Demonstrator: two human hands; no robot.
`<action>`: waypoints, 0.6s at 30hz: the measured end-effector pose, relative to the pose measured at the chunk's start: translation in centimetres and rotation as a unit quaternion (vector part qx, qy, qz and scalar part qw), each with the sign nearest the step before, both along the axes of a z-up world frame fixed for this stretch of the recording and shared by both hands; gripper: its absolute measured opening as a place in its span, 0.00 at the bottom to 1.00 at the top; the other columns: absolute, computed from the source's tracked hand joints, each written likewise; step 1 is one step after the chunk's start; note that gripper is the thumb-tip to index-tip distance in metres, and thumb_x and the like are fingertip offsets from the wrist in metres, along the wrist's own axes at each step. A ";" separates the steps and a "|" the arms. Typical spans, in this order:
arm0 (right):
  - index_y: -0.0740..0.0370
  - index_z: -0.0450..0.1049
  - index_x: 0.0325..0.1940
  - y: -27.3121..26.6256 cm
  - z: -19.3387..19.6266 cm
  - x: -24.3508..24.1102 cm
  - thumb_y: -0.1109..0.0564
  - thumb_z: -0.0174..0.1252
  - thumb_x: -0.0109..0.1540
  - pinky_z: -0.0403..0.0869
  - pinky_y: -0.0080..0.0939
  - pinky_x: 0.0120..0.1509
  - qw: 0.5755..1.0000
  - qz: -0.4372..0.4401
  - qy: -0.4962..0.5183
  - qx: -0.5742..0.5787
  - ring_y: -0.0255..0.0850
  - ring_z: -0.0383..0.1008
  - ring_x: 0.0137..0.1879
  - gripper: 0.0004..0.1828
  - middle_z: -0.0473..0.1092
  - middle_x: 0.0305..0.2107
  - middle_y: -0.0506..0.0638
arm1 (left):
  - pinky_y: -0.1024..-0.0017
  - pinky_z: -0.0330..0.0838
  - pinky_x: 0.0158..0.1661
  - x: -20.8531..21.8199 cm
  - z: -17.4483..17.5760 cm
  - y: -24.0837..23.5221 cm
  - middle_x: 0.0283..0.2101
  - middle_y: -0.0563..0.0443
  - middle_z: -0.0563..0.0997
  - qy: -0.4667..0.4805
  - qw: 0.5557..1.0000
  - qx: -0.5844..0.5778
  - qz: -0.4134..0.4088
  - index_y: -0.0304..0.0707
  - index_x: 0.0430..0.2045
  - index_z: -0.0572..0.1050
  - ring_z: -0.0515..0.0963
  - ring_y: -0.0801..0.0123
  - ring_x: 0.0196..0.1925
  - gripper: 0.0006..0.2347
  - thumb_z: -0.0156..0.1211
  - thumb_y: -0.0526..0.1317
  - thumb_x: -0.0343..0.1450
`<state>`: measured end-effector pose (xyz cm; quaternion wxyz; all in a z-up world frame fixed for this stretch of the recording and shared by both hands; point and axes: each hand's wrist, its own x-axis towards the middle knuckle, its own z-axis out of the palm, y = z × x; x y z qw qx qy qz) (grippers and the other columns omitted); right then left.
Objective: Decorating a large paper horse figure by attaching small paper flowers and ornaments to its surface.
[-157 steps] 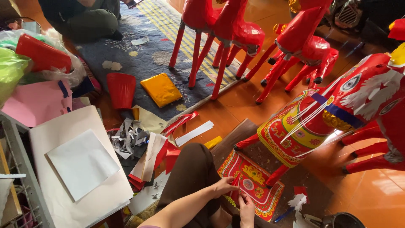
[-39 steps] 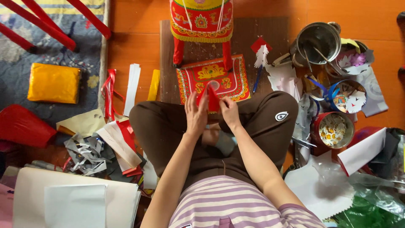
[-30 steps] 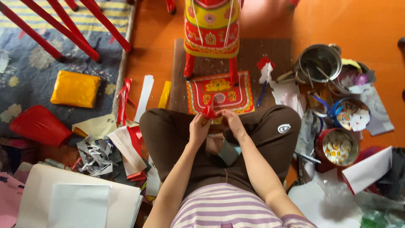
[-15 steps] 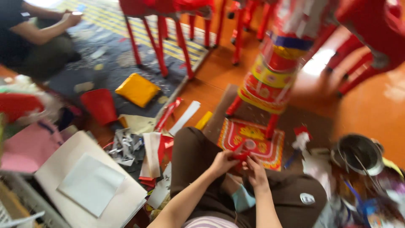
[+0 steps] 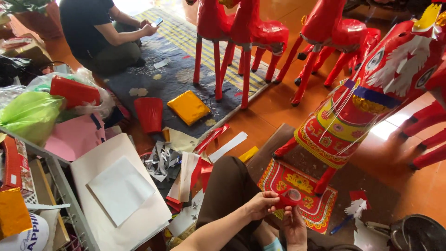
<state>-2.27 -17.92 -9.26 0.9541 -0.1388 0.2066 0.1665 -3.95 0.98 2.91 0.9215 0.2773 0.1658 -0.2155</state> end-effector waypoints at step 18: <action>0.54 0.75 0.44 1.7 6.4 -1.9 0.61 0.58 0.60 0.65 0.24 0.24 0.974 0.106 -0.111 -0.168 0.31 0.68 0.23 0.09 0.73 0.26 0.48 | 0.89 0.73 0.24 -0.5 2.2 1.7 0.25 0.57 0.80 -0.103 0.985 0.072 -0.120 0.41 0.30 0.76 0.78 0.83 0.21 0.02 0.64 0.35 0.68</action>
